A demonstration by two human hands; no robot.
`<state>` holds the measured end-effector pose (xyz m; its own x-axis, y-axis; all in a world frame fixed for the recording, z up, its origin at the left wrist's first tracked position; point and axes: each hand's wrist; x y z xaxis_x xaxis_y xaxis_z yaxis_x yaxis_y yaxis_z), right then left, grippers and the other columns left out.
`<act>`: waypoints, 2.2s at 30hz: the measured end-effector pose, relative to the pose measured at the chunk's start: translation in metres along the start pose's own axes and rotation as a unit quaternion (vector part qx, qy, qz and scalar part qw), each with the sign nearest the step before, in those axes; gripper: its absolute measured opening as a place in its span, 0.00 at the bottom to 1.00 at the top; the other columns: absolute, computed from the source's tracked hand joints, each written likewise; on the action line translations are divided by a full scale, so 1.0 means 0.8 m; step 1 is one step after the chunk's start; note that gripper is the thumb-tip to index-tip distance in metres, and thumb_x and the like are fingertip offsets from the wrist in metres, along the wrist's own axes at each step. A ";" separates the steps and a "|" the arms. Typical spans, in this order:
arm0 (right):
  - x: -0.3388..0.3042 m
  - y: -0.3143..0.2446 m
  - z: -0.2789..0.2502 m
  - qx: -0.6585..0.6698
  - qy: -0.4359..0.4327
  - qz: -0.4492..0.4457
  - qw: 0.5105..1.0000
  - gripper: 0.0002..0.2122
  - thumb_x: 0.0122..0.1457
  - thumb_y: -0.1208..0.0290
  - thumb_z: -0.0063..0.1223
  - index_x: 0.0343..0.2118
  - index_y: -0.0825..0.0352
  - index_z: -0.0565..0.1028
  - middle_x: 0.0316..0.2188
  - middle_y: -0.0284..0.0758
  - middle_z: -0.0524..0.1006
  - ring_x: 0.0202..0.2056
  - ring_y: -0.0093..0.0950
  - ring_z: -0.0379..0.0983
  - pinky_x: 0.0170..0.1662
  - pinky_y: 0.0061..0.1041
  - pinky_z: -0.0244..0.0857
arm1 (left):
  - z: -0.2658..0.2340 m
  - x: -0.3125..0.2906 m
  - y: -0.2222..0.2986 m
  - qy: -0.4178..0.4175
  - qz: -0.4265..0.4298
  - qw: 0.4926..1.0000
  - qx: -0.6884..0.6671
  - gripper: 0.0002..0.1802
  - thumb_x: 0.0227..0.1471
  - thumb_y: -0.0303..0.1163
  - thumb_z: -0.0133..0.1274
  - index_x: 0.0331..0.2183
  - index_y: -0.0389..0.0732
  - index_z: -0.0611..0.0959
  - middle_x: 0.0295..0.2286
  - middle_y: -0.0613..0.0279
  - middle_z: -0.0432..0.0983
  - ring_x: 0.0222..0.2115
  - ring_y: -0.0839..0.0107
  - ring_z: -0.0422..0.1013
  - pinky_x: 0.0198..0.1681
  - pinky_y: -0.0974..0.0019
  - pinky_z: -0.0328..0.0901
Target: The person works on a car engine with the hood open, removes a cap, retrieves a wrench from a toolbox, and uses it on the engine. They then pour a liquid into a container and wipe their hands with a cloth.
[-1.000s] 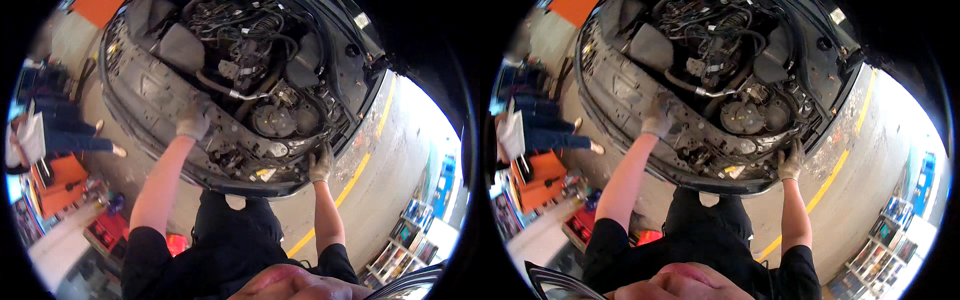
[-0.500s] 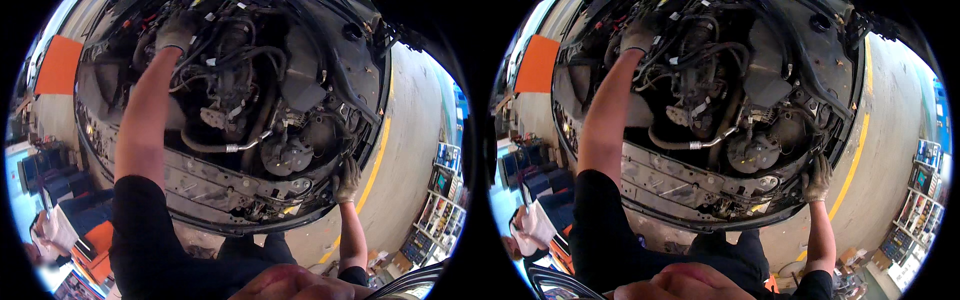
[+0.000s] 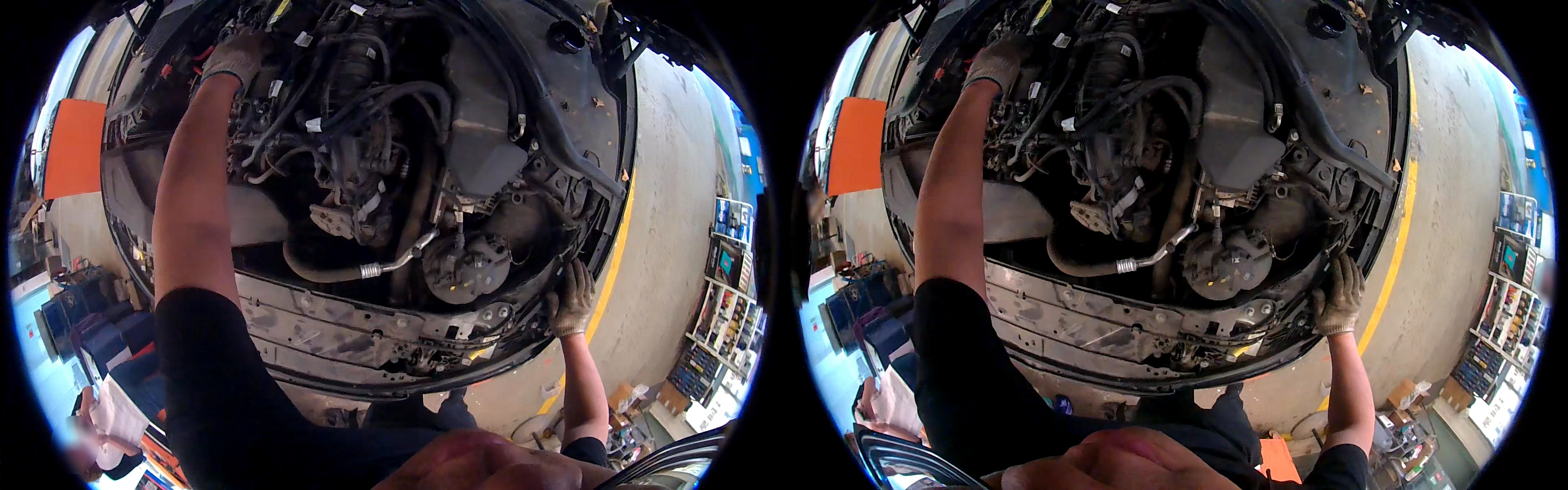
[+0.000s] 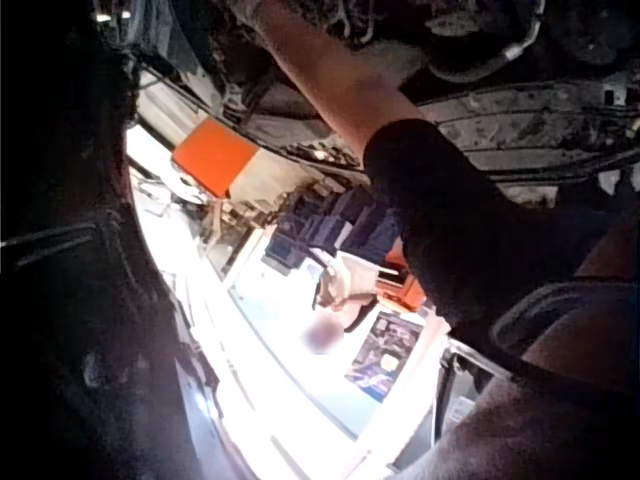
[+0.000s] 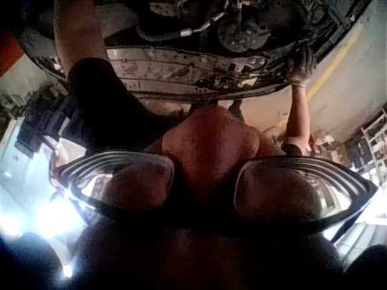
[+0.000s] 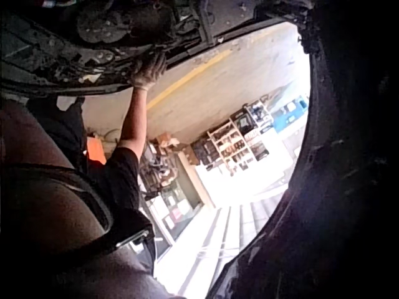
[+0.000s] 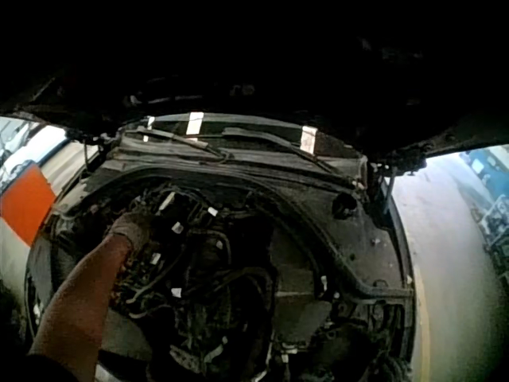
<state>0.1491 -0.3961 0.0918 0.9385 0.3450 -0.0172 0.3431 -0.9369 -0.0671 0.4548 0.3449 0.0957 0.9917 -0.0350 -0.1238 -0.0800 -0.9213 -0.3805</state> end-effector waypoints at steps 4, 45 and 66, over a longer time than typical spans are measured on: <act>-0.007 0.004 0.004 -0.016 0.013 -0.009 1.000 0.33 0.59 0.54 0.50 0.64 0.71 0.65 0.65 0.52 0.65 0.66 0.52 0.59 0.69 0.50 0.49 | -0.027 0.001 0.021 -0.007 -0.005 1.000 0.016 0.24 0.65 0.33 0.46 0.61 0.53 0.73 0.61 0.55 0.69 0.59 0.55 0.69 0.61 0.53 0.68; 0.004 0.002 0.002 -0.014 0.012 -0.012 1.000 0.33 0.59 0.53 0.49 0.63 0.72 0.66 0.63 0.53 0.67 0.63 0.55 0.62 0.68 0.51 0.51 | 0.003 0.042 -0.009 -0.008 -0.241 0.943 -0.227 0.31 0.55 0.58 0.50 0.54 0.53 0.83 0.57 0.54 0.75 0.56 0.49 0.72 0.60 0.49 0.66; 0.006 -0.005 -0.005 -0.012 0.011 -0.019 1.000 0.32 0.61 0.55 0.47 0.64 0.71 0.65 0.65 0.51 0.65 0.66 0.52 0.59 0.70 0.51 0.48 | 0.056 0.030 -0.060 0.039 -0.240 0.915 -0.322 0.28 0.62 0.56 0.45 0.58 0.58 0.80 0.57 0.56 0.75 0.59 0.52 0.69 0.62 0.55 0.63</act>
<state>0.1527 -0.3910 0.0960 0.9251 0.3797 0.0073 0.3797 -0.9241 -0.0438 0.4777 0.4058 0.0703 0.9036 0.4284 -0.0081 0.4167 -0.8742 0.2492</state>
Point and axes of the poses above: each hand's wrist, its own x-axis towards the middle knuckle, its own z-axis out of the palm, y = z × x
